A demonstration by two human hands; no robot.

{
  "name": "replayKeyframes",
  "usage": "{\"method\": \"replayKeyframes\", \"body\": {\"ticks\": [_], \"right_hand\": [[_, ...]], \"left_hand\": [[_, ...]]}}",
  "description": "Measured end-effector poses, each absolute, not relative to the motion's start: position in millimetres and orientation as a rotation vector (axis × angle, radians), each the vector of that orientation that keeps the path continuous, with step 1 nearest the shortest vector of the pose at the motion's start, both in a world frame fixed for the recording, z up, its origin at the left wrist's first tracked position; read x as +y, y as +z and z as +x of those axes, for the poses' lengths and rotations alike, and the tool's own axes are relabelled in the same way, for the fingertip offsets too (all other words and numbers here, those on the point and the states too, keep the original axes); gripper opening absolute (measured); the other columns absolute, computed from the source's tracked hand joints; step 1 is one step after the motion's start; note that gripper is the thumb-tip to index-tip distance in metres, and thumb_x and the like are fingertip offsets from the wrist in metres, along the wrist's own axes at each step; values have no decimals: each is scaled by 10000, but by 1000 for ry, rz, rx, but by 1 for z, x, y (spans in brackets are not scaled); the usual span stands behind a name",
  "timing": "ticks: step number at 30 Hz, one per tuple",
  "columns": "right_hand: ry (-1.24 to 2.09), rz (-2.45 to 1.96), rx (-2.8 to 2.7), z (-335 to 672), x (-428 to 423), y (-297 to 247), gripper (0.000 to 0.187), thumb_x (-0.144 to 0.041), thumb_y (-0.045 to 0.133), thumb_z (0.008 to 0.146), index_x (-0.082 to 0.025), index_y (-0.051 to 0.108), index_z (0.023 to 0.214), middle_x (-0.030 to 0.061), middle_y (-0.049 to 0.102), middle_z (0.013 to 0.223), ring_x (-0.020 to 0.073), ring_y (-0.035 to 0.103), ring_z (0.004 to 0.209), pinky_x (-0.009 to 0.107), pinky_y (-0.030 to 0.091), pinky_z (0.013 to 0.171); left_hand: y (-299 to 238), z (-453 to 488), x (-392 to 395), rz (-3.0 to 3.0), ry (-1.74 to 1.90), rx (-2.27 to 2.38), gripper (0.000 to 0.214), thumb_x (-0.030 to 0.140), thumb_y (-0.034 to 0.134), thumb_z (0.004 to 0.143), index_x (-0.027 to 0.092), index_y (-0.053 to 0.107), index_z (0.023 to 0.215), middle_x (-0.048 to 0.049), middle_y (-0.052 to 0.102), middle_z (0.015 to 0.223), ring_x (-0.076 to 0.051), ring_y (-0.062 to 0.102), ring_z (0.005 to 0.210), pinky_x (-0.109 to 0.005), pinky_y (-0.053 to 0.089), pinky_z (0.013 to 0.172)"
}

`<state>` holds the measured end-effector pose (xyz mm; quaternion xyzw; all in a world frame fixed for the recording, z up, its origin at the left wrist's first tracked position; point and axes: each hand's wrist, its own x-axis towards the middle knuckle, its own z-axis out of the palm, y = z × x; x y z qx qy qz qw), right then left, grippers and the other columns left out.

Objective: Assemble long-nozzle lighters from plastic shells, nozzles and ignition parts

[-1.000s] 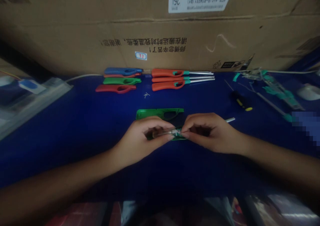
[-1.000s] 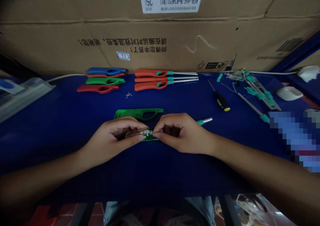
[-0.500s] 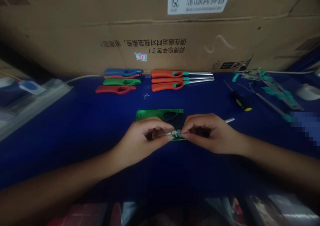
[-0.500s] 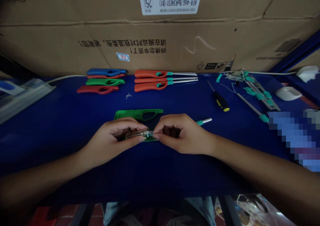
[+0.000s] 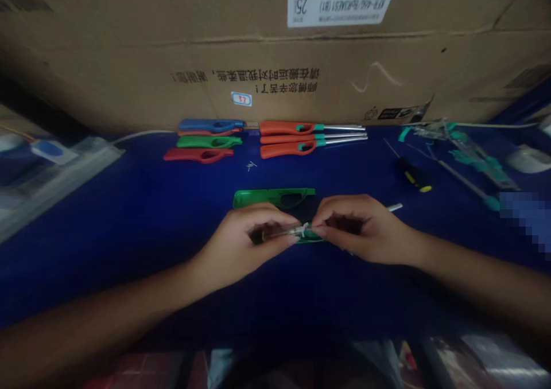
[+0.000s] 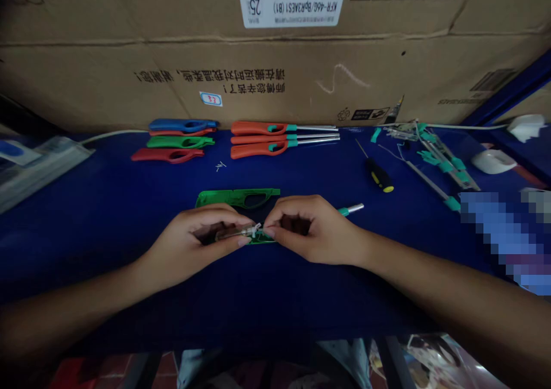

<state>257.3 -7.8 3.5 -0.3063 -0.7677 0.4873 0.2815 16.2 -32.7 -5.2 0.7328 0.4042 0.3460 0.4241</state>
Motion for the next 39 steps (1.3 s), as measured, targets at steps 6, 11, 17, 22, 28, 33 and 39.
{"method": "replayKeyframes", "body": {"ticks": [6,11,17,22,28,33,39], "right_hand": [[1377,-848,-2007,257,-8,5,149,-249,643,923,-116,683,869,20,605,756,65,511,566,198,396,498],[1383,-846,-1998,257,-8,4,136,-243,644,921,-122,679,868,16,602,755,67,515,576,199,405,507],[1363,-840,-2015,257,-8,3,137,-231,639,918,-112,681,864,22,603,759,67,504,579,203,395,506],[1353,-835,-2026,256,-8,3,137,-225,635,919,-108,678,861,21,602,754,63,494,570,199,387,500],[1345,-831,-2040,257,-8,4,146,-231,629,924,-108,677,860,21,603,754,68,503,581,202,401,518],[1338,-840,-2038,256,-7,3,143,-236,641,922,-111,682,866,17,605,749,62,504,575,195,396,509],[1353,-835,-2014,255,-7,2,144,-238,649,920,-108,701,882,18,614,758,57,512,568,191,391,495]], "left_hand": [[-6,16,-33,1831,873,1015,157,192,729,863,158,761,1013,-43,703,873,-121,627,716,-233,495,636],[-6,16,-33,1830,865,1018,155,187,727,860,156,762,1008,-49,705,887,-127,638,729,-240,502,644],[-5,17,-33,1845,870,1027,161,173,726,854,159,762,1011,-42,701,865,-120,625,711,-233,495,630],[-4,16,-32,1855,864,1028,157,168,726,854,160,764,1006,-36,696,859,-114,620,709,-225,488,628],[-6,15,-33,1848,868,1022,159,175,728,856,157,761,1011,-36,693,861,-115,623,712,-230,496,640],[-6,16,-33,1841,873,1017,164,171,729,853,146,762,1012,-39,691,857,-112,618,702,-226,493,626],[-6,17,-32,1844,863,1030,165,168,731,849,149,769,1009,-33,681,830,-109,612,696,-221,492,622]]}}
